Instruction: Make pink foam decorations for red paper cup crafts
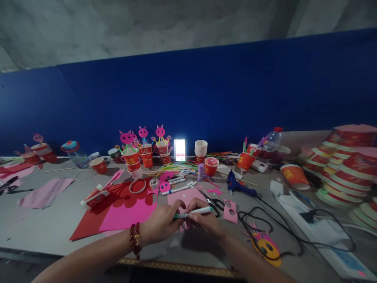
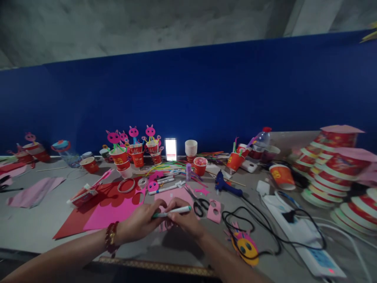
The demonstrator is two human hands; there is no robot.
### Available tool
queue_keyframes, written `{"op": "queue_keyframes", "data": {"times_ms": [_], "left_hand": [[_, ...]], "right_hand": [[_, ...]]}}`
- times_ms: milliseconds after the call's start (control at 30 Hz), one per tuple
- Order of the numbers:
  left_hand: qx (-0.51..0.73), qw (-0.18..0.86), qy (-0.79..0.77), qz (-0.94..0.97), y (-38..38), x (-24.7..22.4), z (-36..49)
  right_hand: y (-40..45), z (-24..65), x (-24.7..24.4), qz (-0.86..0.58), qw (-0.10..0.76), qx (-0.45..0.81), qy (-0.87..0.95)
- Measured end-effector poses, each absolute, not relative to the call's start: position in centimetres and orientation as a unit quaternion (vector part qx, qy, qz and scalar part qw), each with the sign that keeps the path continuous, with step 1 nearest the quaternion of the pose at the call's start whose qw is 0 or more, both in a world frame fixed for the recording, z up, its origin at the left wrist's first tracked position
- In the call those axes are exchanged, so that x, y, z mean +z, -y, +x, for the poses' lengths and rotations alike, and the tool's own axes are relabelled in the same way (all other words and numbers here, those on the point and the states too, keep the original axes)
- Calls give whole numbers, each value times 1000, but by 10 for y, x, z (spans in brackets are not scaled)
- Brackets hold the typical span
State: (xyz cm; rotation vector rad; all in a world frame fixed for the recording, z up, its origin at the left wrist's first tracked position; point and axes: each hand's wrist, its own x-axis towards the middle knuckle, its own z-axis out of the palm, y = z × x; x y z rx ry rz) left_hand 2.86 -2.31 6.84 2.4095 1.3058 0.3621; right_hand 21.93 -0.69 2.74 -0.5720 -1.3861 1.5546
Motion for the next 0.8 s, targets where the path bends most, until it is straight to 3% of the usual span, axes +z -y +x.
{"op": "queue_keyframes", "data": {"times_ms": [300, 800], "left_hand": [[232, 308, -461, 799, 25, 83, 30], [317, 540, -497, 600, 25, 81, 75]], "right_hand": [[-6, 226, 22, -202, 444, 669, 561], [-6, 204, 1, -232, 584, 649, 429]]}}
